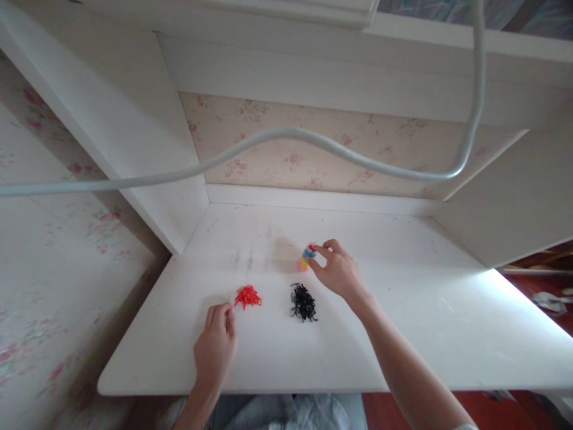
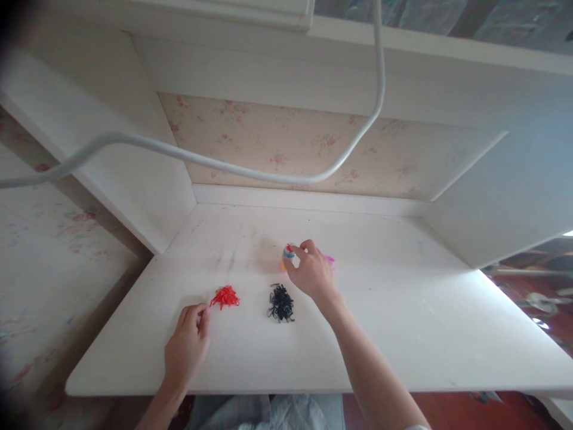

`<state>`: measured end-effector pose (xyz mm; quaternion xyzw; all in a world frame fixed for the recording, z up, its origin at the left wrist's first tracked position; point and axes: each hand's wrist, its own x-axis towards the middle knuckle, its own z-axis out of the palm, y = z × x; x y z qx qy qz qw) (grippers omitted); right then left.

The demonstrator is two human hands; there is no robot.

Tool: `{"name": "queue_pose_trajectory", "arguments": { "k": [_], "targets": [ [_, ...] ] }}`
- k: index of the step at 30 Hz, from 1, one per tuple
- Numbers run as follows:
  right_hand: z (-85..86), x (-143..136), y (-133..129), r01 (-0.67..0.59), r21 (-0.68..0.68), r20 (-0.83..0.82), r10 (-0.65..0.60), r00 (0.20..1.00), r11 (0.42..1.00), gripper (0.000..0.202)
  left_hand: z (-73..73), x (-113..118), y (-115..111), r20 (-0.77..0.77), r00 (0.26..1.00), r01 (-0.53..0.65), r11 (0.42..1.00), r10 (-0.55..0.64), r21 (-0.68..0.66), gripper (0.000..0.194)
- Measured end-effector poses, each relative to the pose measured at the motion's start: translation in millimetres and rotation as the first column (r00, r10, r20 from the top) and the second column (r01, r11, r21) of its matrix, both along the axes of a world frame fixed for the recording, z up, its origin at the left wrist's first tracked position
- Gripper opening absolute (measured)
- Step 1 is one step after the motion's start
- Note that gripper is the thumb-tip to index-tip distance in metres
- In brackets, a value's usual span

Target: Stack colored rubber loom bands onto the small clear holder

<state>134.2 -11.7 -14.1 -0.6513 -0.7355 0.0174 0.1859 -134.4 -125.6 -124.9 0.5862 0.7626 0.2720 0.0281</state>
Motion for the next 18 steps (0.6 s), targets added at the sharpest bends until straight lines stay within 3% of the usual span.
{"name": "queue_pose_trajectory", "arguments": {
  "k": [13,18],
  "targets": [
    [9.1,-11.4,-0.3,-0.001,-0.088,0.118,0.012,0.993,0.996,0.027,0.3,-1.3,2.0,0.048,0.997,-0.063,0.998,0.064,-0.023,0.018],
    [9.3,-9.6,0.2,0.012,-0.039,0.102,-0.008,0.995,0.999,0.026,-0.5,-6.0,1.6,0.224,0.972,-0.058,0.996,0.071,-0.063,0.023]
  ]
}}
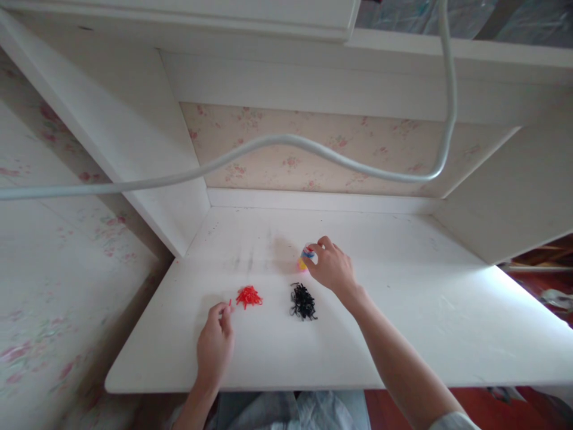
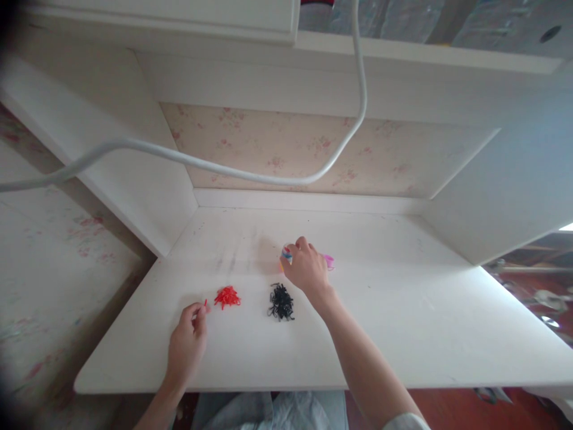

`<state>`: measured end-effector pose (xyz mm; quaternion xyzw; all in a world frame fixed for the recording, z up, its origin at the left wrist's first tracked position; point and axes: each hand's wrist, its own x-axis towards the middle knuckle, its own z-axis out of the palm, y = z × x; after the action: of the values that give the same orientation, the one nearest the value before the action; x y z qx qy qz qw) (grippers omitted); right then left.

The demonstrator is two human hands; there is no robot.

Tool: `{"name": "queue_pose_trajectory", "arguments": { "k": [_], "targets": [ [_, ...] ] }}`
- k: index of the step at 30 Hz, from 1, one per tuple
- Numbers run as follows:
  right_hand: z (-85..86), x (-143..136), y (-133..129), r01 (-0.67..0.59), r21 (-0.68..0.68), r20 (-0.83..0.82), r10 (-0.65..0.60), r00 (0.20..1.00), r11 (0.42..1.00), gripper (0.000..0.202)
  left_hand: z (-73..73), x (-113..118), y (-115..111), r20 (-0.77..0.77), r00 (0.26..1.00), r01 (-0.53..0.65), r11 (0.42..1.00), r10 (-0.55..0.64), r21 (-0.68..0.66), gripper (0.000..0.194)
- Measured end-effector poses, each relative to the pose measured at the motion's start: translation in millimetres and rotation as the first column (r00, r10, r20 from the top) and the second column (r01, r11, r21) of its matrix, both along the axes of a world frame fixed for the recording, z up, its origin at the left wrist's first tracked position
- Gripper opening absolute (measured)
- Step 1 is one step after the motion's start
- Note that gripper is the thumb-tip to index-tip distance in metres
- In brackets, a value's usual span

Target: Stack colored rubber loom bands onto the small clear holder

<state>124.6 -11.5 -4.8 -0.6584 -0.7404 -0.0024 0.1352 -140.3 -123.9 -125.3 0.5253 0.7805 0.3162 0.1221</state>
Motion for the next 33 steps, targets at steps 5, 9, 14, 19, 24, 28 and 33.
{"name": "queue_pose_trajectory", "arguments": {
  "k": [5,9,14,19,24,28,33],
  "targets": [
    [4.6,4.7,-4.2,-0.013,0.070,-0.050,0.016,0.999,0.997,0.026,6.4,-3.2,-1.4,0.128,0.992,0.004,0.999,-0.008,0.038,0.030],
    [7.5,10.1,-18.5,-0.028,0.178,-0.167,0.058,0.984,0.984,0.027,19.3,-3.0,1.6,0.149,0.989,-0.008,0.998,-0.002,0.067,0.038],
    [-23.0,25.3,-53.2,0.051,0.213,-0.486,0.061,0.872,0.976,0.029,47.7,11.2,15.6,0.139,0.979,0.124,0.979,-0.147,0.162,0.033],
    [-89.3,40.0,-99.7,0.004,0.005,-0.641,0.000,0.768,1.000,0.027,77.6,51.2,41.7,0.112,0.919,0.341,0.906,-0.377,0.252,0.028],
    [-115.4,41.4,-127.0,-0.027,-0.021,-0.629,0.008,0.777,0.999,0.029,100.1,100.5,77.6,0.012,0.820,0.533,0.771,-0.572,0.349,0.026],
    [-111.2,40.7,-125.7,-0.038,-0.017,-0.625,0.019,0.780,0.999,0.029,109.8,130.5,105.7,-0.047,0.776,0.596,0.708,-0.628,0.378,0.024],
    [-113.5,42.8,-123.8,-0.026,0.013,-0.637,0.028,0.771,1.000,0.029,109.9,148.4,132.0,-0.086,0.792,0.595,0.731,-0.605,0.335,0.020]
  ]
}}
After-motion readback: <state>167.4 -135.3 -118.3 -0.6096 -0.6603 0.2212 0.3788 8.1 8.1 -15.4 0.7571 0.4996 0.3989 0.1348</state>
